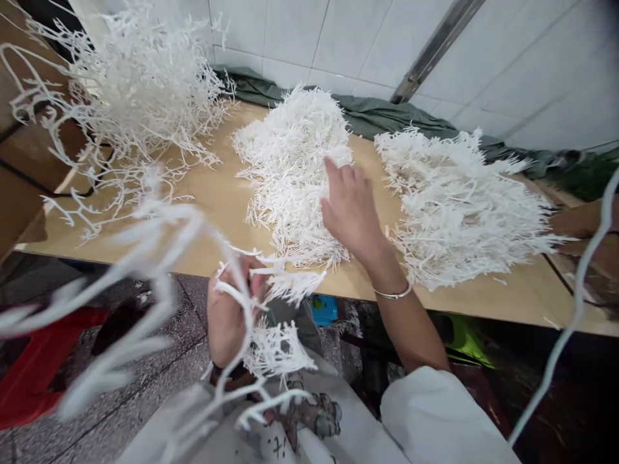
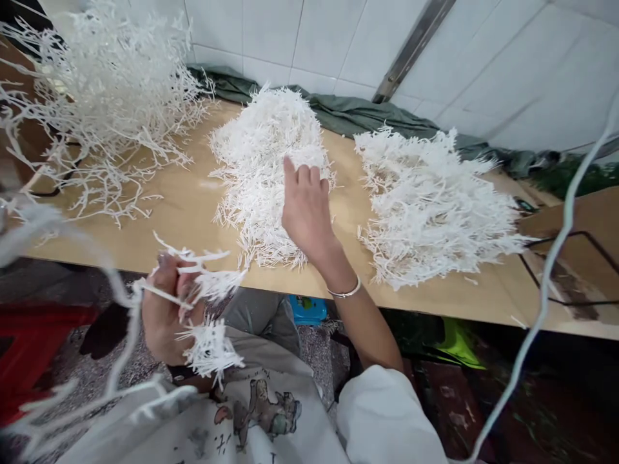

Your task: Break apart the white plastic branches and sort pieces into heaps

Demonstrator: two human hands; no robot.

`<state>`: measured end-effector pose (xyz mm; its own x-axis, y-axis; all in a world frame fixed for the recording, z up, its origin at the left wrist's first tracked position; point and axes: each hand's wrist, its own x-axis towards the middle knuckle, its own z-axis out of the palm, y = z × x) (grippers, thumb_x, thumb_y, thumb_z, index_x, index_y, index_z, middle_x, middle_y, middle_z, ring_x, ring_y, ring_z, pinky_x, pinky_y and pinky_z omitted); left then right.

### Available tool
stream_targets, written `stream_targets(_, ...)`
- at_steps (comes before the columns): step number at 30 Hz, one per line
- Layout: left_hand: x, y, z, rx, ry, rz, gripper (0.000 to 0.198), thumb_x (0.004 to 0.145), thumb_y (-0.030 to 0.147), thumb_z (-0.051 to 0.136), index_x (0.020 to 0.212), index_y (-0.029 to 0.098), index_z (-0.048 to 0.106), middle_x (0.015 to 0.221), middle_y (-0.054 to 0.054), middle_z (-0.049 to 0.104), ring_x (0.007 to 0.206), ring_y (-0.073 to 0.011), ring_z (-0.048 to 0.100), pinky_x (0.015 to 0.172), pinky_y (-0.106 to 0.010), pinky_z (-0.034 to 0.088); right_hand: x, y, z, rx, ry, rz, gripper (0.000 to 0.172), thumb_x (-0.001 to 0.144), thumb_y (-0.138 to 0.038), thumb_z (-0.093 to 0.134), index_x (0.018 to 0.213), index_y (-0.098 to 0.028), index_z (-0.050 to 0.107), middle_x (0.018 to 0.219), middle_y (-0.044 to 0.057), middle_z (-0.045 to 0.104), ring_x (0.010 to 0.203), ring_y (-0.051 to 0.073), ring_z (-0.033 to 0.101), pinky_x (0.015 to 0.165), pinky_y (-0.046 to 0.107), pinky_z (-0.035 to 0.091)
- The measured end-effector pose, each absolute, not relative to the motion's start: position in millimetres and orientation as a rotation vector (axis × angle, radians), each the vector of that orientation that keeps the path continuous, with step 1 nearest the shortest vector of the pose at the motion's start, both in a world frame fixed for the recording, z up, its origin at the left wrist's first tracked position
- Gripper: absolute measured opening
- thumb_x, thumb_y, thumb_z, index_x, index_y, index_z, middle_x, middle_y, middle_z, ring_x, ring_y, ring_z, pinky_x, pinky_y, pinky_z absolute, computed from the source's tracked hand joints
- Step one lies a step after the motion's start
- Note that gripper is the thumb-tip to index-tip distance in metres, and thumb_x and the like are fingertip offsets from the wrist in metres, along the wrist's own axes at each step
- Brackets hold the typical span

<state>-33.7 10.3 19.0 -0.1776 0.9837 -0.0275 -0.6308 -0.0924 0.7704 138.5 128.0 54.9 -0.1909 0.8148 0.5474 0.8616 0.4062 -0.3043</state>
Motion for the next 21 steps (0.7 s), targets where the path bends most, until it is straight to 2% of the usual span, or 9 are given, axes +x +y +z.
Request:
stream_targets(2,-30.1,14.4,12.6,0.665,0.759,1.579,0.038,0.076,0.047,0.072,0.057,0.017,0.059,0.037,0.007,0.037,0.030,-0.0033,0.029,0.030,-0.017,0.022,127.5,116.2,55.0,-1.340,-2.040,-0.082,0.028,0.090,-0.022,0.047,0.115,-0.016,0.058,0.110,0.013,0.060,0.106,0.028,0.055,0.091,0.048,0.043)
stream_targets(4,-28.9,17.1,7.1,0.677,0.725,1.543,0.035,0.081,0.046,0.067,0.061,0.017,0.062,0.038,0.007,0.038,0.031,-0.0038,0.032,0.031,-0.017,0.024,121.4,93.6,61.1,-1.164,-1.949,0.052,0.026,0.096,-0.029,0.039,0.108,-0.020,0.061,0.107,0.010,0.061,0.102,0.022,0.056,0.090,0.040,0.045)
stream_targets(6,-27.9,18.5,4.7,0.648,0.671,1.546,0.033,0.083,0.045,0.066,0.064,0.017,0.065,0.039,0.007,0.039,0.031,-0.0035,0.031,0.031,-0.017,0.022,120.1,67.8,65.9,-1.027,-1.890,0.318,0.039,0.098,-0.046,0.033,0.106,-0.020,0.061,0.100,0.007,0.063,0.092,0.018,0.058,0.083,0.034,0.047)
stream_targets(9,-22.8,18.8,5.9,0.607,0.594,1.592,0.028,0.083,0.043,0.066,0.070,0.018,0.069,0.043,0.006,0.046,0.035,-0.0035,0.037,0.035,-0.016,0.028,119.4,39.2,58.3,-0.944,-1.903,0.732,0.063,0.086,-0.071,0.033,0.109,-0.019,0.061,0.098,0.007,0.066,0.084,0.017,0.060,0.073,0.031,0.048)
stream_targets(11,-17.5,18.3,7.3,0.615,0.564,1.603,0.025,0.083,0.042,0.066,0.074,0.019,0.071,0.045,0.005,0.050,0.039,-0.0044,0.042,0.040,-0.016,0.034,114.9,30.7,45.8,-0.945,-1.840,0.799,0.053,0.086,-0.067,0.042,0.098,-0.020,0.062,0.090,0.005,0.066,0.075,0.014,0.059,0.064,0.028,0.047)
stream_targets(13,-13.1,17.4,7.6,0.639,0.576,1.607,0.026,0.083,0.041,0.067,0.073,0.018,0.071,0.045,0.004,0.052,0.040,-0.0055,0.045,0.044,-0.018,0.038,107.2,28.2,35.0,-0.971,-1.742,0.704,0.035,0.092,-0.050,0.046,0.078,-0.020,0.057,0.072,0.001,0.059,0.061,0.010,0.052,0.056,0.025,0.042)
stream_targets(15,-11.0,16.5,7.5,0.662,0.600,1.605,0.027,0.083,0.040,0.066,0.069,0.017,0.070,0.046,0.003,0.054,0.042,-0.0066,0.047,0.045,-0.020,0.038,99.4,28.6,31.2,-0.986,-1.655,0.563,0.037,0.096,-0.037,0.043,0.064,-0.019,0.043,0.057,-0.003,0.044,0.051,0.008,0.040,0.050,0.024,0.034)
stream_targets(17,-11.5,16.0,7.9,0.665,0.578,1.590,0.033,0.083,0.042,0.064,0.062,0.017,0.065,0.045,0.003,0.051,0.040,-0.0070,0.044,0.042,-0.021,0.035,94.9,30.4,34.6,-0.976,-1.622,0.510,0.041,0.097,-0.034,0.043,0.059,-0.019,0.032,0.052,-0.005,0.031,0.047,0.007,0.030,0.047,0.024,0.028)
stream_targets(21,-13.2,16.9,12.4,0.682,0.424,1.443,0.061,0.082,0.059,0.057,0.042,0.018,0.035,0.036,0.006,0.027,0.035,-0.0058,0.028,0.042,-0.023,0.032,100.0,37.9,48.9,-0.924,-1.654,1.014,0.049,0.092,-0.044,0.049,0.054,-0.019,0.030,0.047,-0.007,0.027,0.042,0.005,0.025,0.040,0.022,0.022)
